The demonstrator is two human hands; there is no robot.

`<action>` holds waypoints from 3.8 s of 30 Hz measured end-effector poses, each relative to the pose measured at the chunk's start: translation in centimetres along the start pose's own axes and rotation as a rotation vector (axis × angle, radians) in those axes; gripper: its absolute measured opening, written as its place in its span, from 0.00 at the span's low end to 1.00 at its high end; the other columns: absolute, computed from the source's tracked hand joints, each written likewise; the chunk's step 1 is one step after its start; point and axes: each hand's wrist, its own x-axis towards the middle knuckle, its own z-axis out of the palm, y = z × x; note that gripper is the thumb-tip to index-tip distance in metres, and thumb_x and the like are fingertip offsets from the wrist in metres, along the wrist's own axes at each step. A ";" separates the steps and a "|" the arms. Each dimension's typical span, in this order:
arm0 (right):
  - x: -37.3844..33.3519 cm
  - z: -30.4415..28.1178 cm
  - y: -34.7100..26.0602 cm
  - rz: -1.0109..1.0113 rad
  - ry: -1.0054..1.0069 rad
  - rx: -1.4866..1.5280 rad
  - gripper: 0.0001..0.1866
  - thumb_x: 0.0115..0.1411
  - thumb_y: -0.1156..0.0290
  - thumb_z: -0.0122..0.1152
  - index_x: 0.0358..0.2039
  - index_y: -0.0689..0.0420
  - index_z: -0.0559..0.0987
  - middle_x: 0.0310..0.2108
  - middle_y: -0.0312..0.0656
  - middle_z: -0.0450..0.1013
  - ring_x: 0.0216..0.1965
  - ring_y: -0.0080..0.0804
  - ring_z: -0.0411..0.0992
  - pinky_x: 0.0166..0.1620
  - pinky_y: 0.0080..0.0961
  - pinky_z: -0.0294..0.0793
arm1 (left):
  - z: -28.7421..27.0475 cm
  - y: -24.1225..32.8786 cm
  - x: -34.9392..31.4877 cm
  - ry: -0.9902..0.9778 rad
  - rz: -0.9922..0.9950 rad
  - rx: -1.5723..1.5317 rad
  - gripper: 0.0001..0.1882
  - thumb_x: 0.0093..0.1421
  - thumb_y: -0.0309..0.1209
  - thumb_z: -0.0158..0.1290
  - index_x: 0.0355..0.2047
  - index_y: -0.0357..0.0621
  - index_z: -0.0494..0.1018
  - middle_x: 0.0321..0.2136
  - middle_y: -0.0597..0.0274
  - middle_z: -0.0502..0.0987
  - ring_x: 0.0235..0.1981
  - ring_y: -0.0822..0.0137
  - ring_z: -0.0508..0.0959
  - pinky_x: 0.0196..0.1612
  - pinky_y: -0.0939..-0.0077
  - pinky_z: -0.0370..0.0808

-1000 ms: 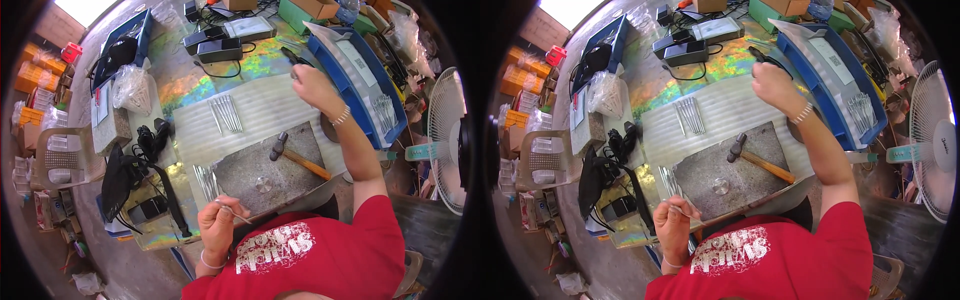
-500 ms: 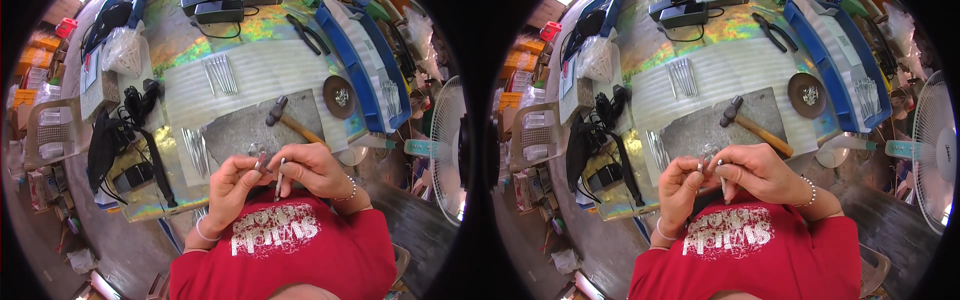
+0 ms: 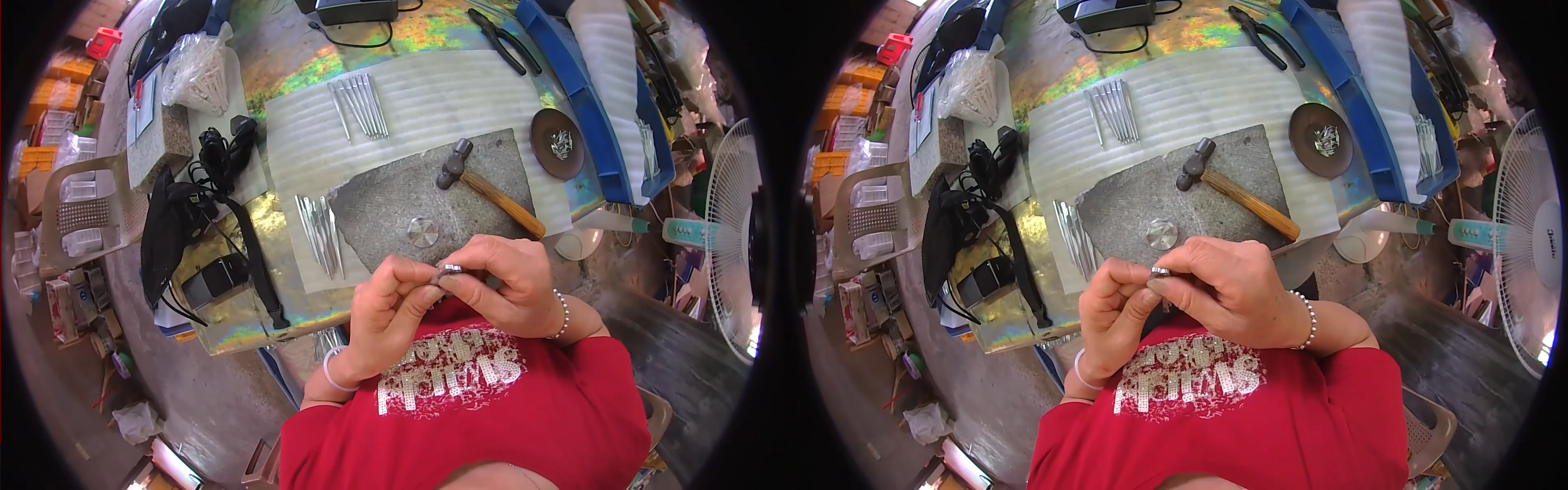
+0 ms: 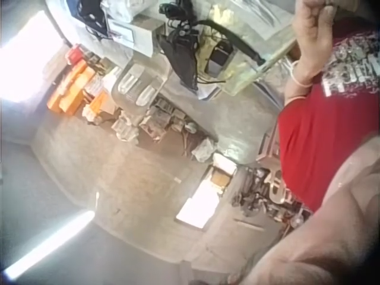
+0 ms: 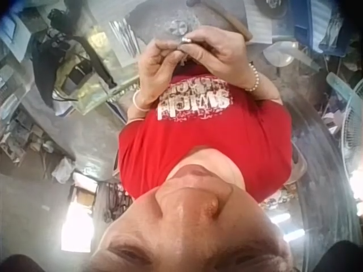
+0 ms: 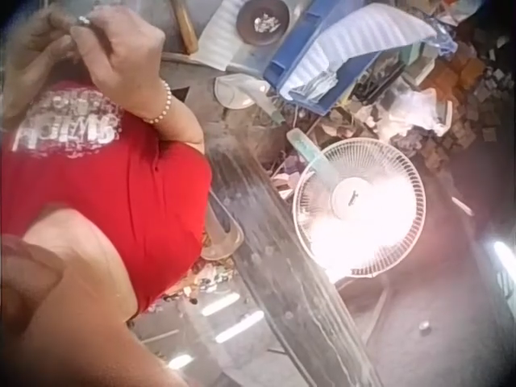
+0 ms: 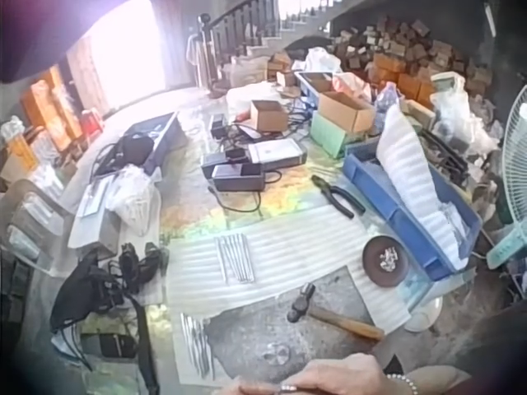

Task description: The recorder is hammering and shaping small metal strips on a stone anvil using a hammer and a punch tool.

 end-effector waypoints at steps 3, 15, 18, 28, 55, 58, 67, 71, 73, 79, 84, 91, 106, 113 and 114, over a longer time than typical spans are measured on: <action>0.1 0.0 -0.1 0.009 0.003 0.015 0.07 0.52 0.76 0.64 0.32 0.62 0.76 0.21 0.42 0.72 0.20 0.33 0.73 0.22 0.23 0.69 | -0.1 -0.1 0.1 -0.014 0.041 0.017 0.06 0.61 0.19 0.48 0.39 0.33 0.67 0.31 0.62 0.77 0.33 0.80 0.74 0.36 0.87 0.71; -0.2 0.1 0.3 0.214 -0.014 0.177 0.05 0.55 0.76 0.62 0.27 0.64 0.75 0.18 0.39 0.72 0.17 0.21 0.72 0.20 0.17 0.68 | 0.2 -0.1 0.5 -0.072 0.034 0.155 0.06 0.61 0.21 0.51 0.36 0.34 0.65 0.26 0.59 0.79 0.27 0.77 0.76 0.30 0.84 0.73; -0.1 0.1 0.7 0.480 -0.046 0.457 0.06 0.58 0.77 0.59 0.26 0.63 0.72 0.17 0.35 0.72 0.18 0.15 0.71 0.19 0.12 0.67 | -0.2 0.5 0.8 -0.138 -0.161 0.052 0.05 0.62 0.22 0.49 0.33 0.35 0.63 0.27 0.56 0.79 0.29 0.77 0.77 0.30 0.85 0.73; 0.6 0.6 3.3 0.763 0.026 0.789 0.09 0.59 0.70 0.59 0.24 0.57 0.73 0.16 0.32 0.68 0.10 0.11 0.59 0.13 0.09 0.54 | -0.8 1.2 2.8 -0.156 -0.428 -0.008 0.10 0.60 0.26 0.53 0.33 0.35 0.63 0.18 0.64 0.73 0.17 0.80 0.72 0.19 0.86 0.69; -1.8 0.8 1.9 0.697 0.282 0.865 0.07 0.61 0.71 0.56 0.27 0.57 0.71 0.18 0.33 0.67 0.11 0.11 0.56 0.12 0.08 0.53 | -0.4 2.3 5.2 -0.425 -0.633 -0.104 0.13 0.61 0.34 0.54 0.30 0.35 0.66 0.18 0.57 0.75 0.18 0.70 0.78 0.19 0.82 0.76; -1.7 0.8 2.3 0.729 0.272 0.910 0.07 0.61 0.71 0.56 0.26 0.57 0.71 0.18 0.32 0.67 0.11 0.11 0.56 0.12 0.08 0.53 | -0.6 1.9 5.2 -0.407 -0.646 -0.150 0.14 0.60 0.34 0.55 0.30 0.35 0.66 0.18 0.58 0.75 0.17 0.70 0.78 0.19 0.82 0.76; -0.8 -0.4 3.3 0.652 0.120 0.737 0.10 0.62 0.67 0.55 0.27 0.57 0.72 0.20 0.33 0.70 0.14 0.12 0.61 0.18 0.09 0.60 | -0.4 0.7 4.4 -0.317 -0.504 -0.108 0.11 0.59 0.28 0.56 0.34 0.36 0.65 0.24 0.61 0.75 0.24 0.76 0.77 0.24 0.86 0.73; 2.5 -5.3 2.7 0.393 0.155 0.378 0.10 0.64 0.67 0.50 0.29 0.58 0.72 0.22 0.33 0.71 0.16 0.11 0.62 0.20 0.09 0.61 | 0.2 0.8 1.8 0.016 -0.146 0.072 0.11 0.56 0.18 0.54 0.37 0.35 0.63 0.29 0.59 0.75 0.28 0.75 0.78 0.30 0.85 0.75; 5.3 -8.1 3.8 0.278 0.184 0.125 0.10 0.63 0.67 0.51 0.29 0.60 0.73 0.21 0.32 0.70 0.16 0.11 0.60 0.19 0.09 0.58 | -0.1 0.0 0.9 0.163 0.085 0.182 0.13 0.54 0.15 0.55 0.37 0.35 0.64 0.31 0.59 0.75 0.29 0.74 0.78 0.32 0.84 0.76; 14.4 -12.6 16.4 0.033 0.127 -0.708 0.12 0.59 0.64 0.54 0.28 0.62 0.74 0.20 0.44 0.71 0.22 0.35 0.71 0.27 0.29 0.68 | -0.7 -1.4 1.6 0.302 0.334 0.675 0.10 0.57 0.16 0.52 0.37 0.34 0.64 0.32 0.55 0.75 0.33 0.71 0.78 0.36 0.82 0.75; 15.8 -11.0 20.1 0.022 0.022 -0.887 0.12 0.57 0.66 0.53 0.33 0.62 0.73 0.29 0.51 0.74 0.34 0.51 0.73 0.37 0.39 0.70 | -0.6 -2.3 1.8 0.401 0.351 0.739 0.09 0.53 0.16 0.56 0.34 0.36 0.69 0.30 0.57 0.76 0.27 0.69 0.79 0.28 0.79 0.75; 4.7 -6.5 6.3 0.028 -0.175 -0.678 0.19 0.52 0.70 0.58 0.43 0.62 0.69 0.37 0.50 0.69 0.39 0.47 0.70 0.41 0.38 0.70 | -3.2 -3.4 1.6 0.318 0.208 0.733 0.04 0.54 0.20 0.56 0.31 0.35 0.74 0.28 0.57 0.77 0.27 0.67 0.76 0.32 0.78 0.71; 0.5 -0.4 5.0 0.280 -0.148 -0.138 0.21 0.49 0.76 0.62 0.45 0.62 0.72 0.34 0.48 0.72 0.34 0.43 0.73 0.37 0.30 0.72 | -3.7 -1.7 2.5 0.151 -0.073 0.056 0.08 0.61 0.19 0.49 0.41 0.33 0.67 0.34 0.56 0.77 0.33 0.71 0.78 0.38 0.80 0.77; 1.9 -0.1 5.8 0.140 -0.247 -0.195 0.22 0.49 0.75 0.65 0.45 0.60 0.72 0.35 0.45 0.72 0.35 0.40 0.73 0.38 0.29 0.72 | -3.1 -2.1 2.4 0.184 -0.031 0.136 0.08 0.60 0.18 0.51 0.40 0.33 0.67 0.32 0.57 0.78 0.31 0.72 0.79 0.34 0.83 0.76; 1.8 -0.2 6.0 0.129 -0.235 -0.179 0.21 0.50 0.75 0.64 0.46 0.59 0.72 0.34 0.44 0.72 0.34 0.37 0.73 0.38 0.28 0.71 | -2.8 -2.0 2.5 0.194 -0.018 0.145 0.08 0.60 0.18 0.51 0.40 0.33 0.68 0.32 0.57 0.78 0.30 0.72 0.79 0.34 0.83 0.76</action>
